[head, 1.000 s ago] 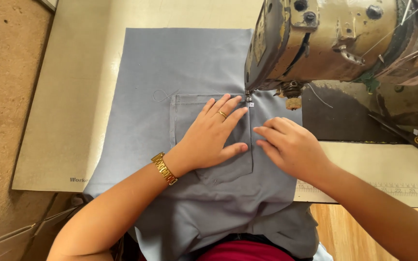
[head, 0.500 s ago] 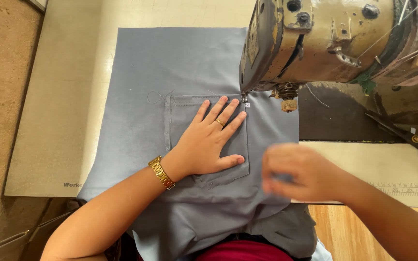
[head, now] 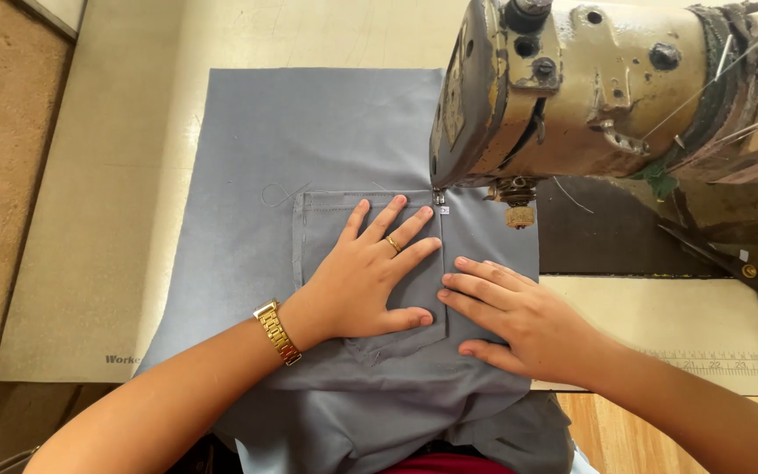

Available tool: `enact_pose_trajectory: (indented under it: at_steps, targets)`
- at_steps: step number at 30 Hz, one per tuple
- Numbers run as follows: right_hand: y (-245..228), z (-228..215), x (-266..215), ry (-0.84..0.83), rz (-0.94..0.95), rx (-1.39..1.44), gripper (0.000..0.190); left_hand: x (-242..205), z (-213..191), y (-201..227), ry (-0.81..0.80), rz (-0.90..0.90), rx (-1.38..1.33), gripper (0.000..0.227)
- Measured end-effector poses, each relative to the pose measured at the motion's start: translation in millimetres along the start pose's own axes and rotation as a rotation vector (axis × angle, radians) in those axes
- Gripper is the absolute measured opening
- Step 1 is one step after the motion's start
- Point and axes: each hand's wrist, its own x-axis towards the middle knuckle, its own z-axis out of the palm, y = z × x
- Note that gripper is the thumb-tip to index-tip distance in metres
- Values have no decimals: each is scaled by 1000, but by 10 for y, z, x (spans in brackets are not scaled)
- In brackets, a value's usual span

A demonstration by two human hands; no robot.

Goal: Sewing a pocket onto a grey fabric garment using an industrial sewing machine, including alignment and thread trimming.

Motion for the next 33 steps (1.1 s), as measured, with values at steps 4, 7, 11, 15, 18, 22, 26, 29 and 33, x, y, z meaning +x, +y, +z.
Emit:
enact_pose_trajectory:
  at_steps: [4,7,11,15,18,22,26,29,33]
  targets:
    - [25,-12,23,-17,-17,-33,49,17,-10,-16,-4,4,12,81]
    - [37,-3,32,-17,-26,-53,50,18,-8,-26,-10,5,16,81]
    - [51,-22,50,-39,-33,-95,51,27,-10,-38,14,13,16,81]
    - [143,-5,71,-68,-17,-105,53,85,-6,-109,36,22,41,80]
    - [175,-38,105,-77,-24,-137,53,138,-16,-162,60,20,45,80]
    - [253,0,121,-82,-25,-130,54,175,-18,-239,48,25,38,80]
    - [339,9,162,-47,-46,-161,55,265,-33,-336,20,13,27,80]
    - [373,6,171,-40,-56,-145,57,270,-25,-343,23,16,33,80]
    - [476,-19,237,-45,-21,-125,55,351,-7,-438,39,21,81,81]
